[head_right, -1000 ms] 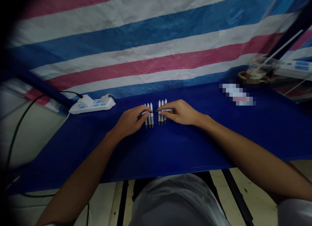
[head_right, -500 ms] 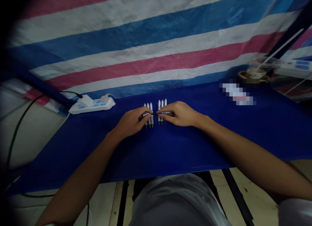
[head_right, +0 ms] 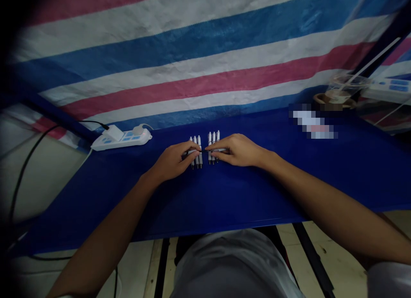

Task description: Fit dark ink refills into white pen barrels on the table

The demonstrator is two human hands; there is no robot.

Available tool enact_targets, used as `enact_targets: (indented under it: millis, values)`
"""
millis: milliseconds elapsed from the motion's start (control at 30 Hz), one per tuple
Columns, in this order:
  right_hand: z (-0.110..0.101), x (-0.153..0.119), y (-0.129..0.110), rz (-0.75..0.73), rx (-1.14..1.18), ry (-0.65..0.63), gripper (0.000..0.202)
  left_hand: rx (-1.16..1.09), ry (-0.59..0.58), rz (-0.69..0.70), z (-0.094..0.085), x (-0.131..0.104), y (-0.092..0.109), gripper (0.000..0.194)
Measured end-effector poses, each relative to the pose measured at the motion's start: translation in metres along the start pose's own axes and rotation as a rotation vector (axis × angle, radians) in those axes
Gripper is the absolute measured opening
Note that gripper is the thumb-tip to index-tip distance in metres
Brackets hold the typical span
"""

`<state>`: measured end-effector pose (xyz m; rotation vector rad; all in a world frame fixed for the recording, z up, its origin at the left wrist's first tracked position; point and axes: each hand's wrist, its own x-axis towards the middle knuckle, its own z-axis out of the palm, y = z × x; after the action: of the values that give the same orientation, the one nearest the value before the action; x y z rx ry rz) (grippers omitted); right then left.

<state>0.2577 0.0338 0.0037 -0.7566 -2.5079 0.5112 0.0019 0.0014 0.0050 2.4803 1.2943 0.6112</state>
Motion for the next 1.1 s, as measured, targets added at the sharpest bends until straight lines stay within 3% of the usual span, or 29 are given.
enact_targets:
  millis: [300, 600, 1100]
  values:
    - [0.003, 0.000, -0.004, -0.012, -0.061, 0.028, 0.035, -0.055, -0.010, 0.005, 0.002, 0.000, -0.001, 0.025]
    - [-0.004, 0.001, -0.011, 0.023, -0.119, -0.041, 0.038, -0.084, -0.004, 0.017, 0.002, 0.000, -0.001, 0.024]
    - [0.003, 0.001, -0.014, 0.081, -0.013, -0.057, 0.026, -0.104, -0.051, 0.023, 0.004, 0.000, 0.008, 0.023]
